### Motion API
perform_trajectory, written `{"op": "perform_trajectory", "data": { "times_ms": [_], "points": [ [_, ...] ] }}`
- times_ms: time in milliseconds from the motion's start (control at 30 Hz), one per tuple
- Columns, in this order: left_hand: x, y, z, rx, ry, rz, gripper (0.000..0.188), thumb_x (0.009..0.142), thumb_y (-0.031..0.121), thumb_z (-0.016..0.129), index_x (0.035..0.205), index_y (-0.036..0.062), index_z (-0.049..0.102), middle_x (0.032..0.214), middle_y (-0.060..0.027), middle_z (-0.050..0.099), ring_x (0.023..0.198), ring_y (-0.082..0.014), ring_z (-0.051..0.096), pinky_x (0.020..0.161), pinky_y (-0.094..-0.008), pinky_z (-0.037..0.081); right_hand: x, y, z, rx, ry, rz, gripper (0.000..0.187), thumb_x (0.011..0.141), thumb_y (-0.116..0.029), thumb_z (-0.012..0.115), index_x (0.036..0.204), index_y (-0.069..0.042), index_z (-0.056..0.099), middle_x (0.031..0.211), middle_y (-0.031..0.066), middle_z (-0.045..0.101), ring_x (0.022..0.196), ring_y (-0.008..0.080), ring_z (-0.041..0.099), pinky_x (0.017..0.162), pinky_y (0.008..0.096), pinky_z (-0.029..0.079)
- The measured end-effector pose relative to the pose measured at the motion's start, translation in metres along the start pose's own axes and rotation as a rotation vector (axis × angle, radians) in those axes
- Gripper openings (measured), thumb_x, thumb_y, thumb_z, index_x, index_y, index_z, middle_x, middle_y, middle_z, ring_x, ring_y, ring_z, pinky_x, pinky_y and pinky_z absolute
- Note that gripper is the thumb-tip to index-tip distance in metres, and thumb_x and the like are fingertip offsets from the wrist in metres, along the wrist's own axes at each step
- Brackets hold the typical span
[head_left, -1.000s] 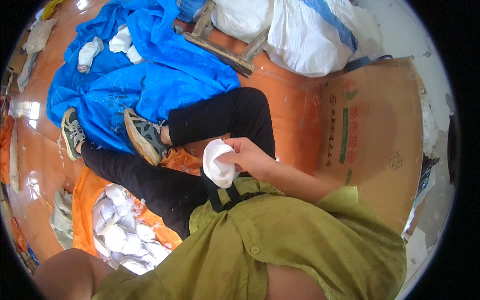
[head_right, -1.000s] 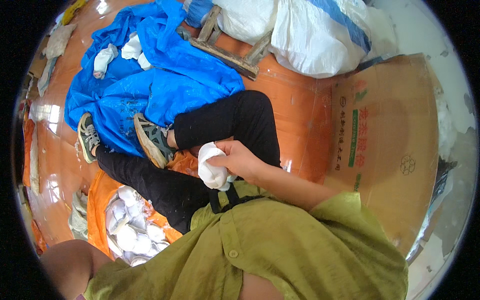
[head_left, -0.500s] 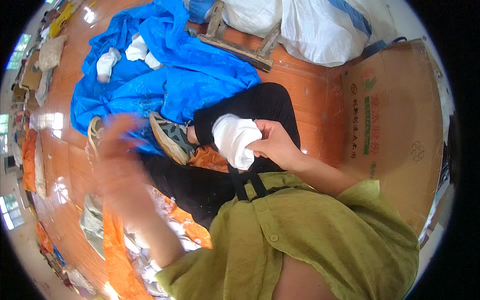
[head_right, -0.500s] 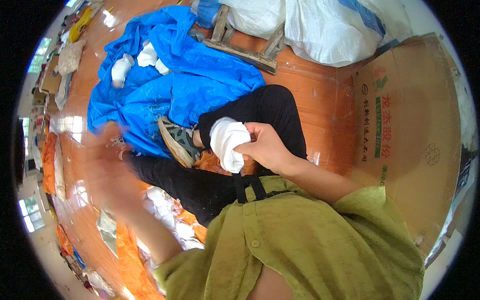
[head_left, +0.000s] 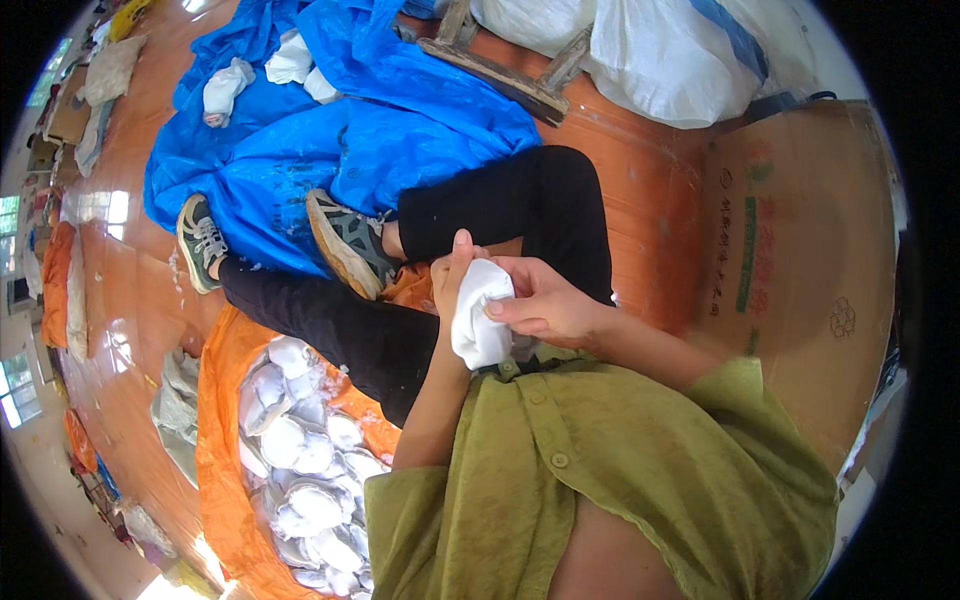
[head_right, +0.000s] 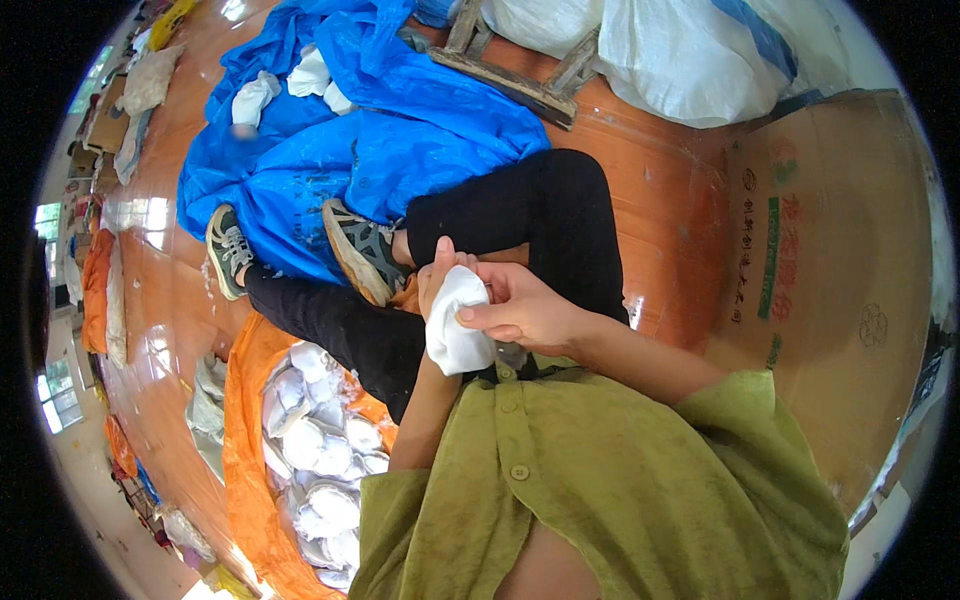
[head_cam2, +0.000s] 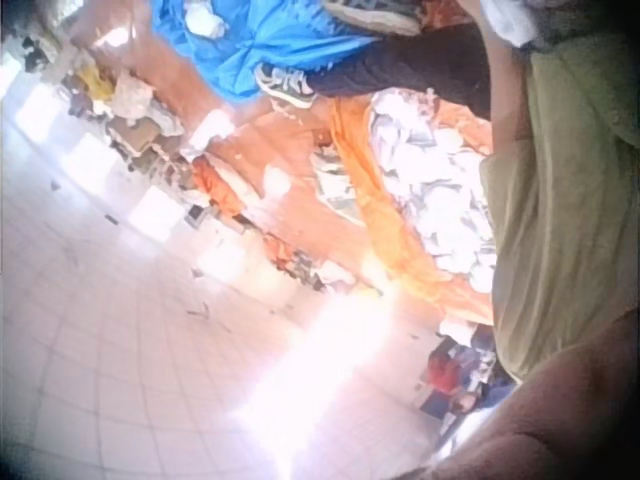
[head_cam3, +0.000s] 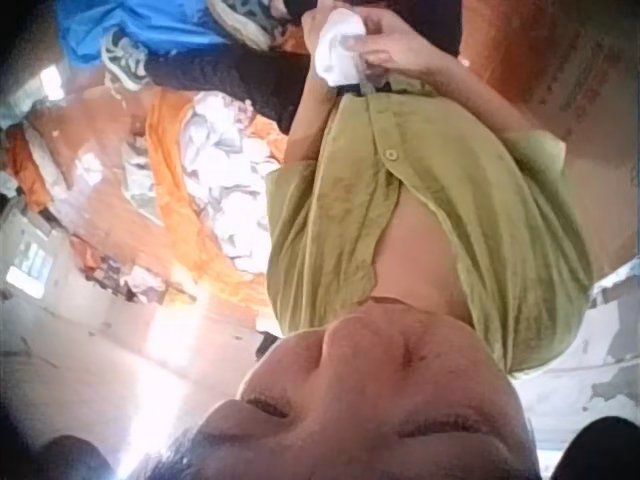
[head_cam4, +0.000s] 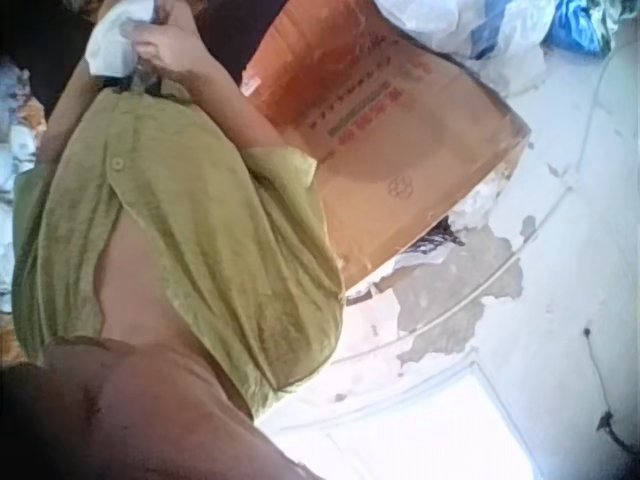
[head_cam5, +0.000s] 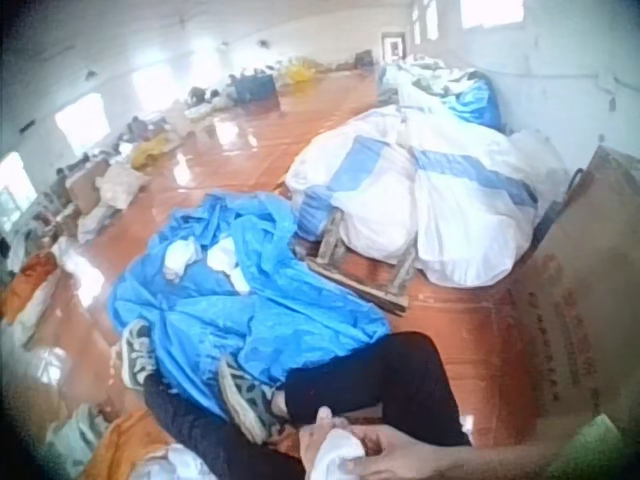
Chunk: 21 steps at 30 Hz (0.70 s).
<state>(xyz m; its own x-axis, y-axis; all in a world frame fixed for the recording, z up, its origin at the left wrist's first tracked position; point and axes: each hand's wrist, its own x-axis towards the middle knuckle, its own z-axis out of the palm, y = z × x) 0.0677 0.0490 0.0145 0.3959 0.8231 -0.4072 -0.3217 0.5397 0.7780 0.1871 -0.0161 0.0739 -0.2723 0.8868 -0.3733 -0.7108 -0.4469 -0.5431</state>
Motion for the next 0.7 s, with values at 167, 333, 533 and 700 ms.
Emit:
{"op": "perform_trajectory", "data": {
  "times_ms": [167, 333, 533, 700],
  "points": [
    [0.010, -0.010, -0.013, -0.186, -0.318, -0.151, 0.041, 0.096, 0.033, 0.058, 0.063, 0.0114, 0.046, 0.059, -0.0008, 0.048, 0.056, -0.0119, 0.048, 0.054, -0.0270, 0.042, -0.002, 0.005, -0.010, 0.026, -0.170, 0.012, 0.035, 0.089, -0.011, 0.065, 0.119, 0.002, 0.050, 0.087, 0.0013, 0.057, 0.050, -0.0012, 0.040, 0.043, 0.0134, 0.027],
    [0.019, -0.002, -0.038, 0.007, -0.277, 0.050, 0.054, 0.101, 0.045, 0.032, 0.119, -0.0012, 0.054, 0.110, -0.0169, 0.062, 0.100, -0.0265, 0.061, 0.085, -0.0399, 0.050, 0.006, -0.005, -0.024, 0.200, -0.093, -0.062, 0.027, 0.095, -0.019, 0.058, 0.114, -0.001, 0.051, 0.082, 0.0011, 0.057, 0.047, 0.0030, 0.041, 0.041, 0.0172, 0.028],
    [-0.024, 0.043, -0.012, 0.479, -0.226, 0.206, 0.045, 0.091, 0.024, 0.064, 0.126, -0.0005, 0.050, 0.116, -0.0088, 0.059, 0.102, -0.0132, 0.055, 0.084, -0.0262, 0.046, 0.011, -0.016, -0.005, -0.207, 0.096, -0.094, 0.017, 0.096, -0.018, 0.055, 0.102, -0.001, 0.055, 0.066, 0.0030, 0.058, 0.042, 0.0070, 0.048, 0.038, 0.0219, 0.029],
    [-0.027, 0.037, -0.015, 0.774, -0.023, 0.279, 0.023, 0.089, 0.020, 0.066, 0.083, -0.0013, 0.062, 0.068, 0.0008, 0.054, 0.066, -0.0057, 0.045, 0.059, -0.0237, 0.040, 0.017, -0.023, -0.017, -0.409, 0.432, -0.091, 0.021, 0.082, -0.017, 0.075, 0.076, -0.001, 0.064, 0.056, -0.0001, 0.054, 0.043, 0.0050, 0.042, 0.040, 0.0225, 0.026]
  ]
}}
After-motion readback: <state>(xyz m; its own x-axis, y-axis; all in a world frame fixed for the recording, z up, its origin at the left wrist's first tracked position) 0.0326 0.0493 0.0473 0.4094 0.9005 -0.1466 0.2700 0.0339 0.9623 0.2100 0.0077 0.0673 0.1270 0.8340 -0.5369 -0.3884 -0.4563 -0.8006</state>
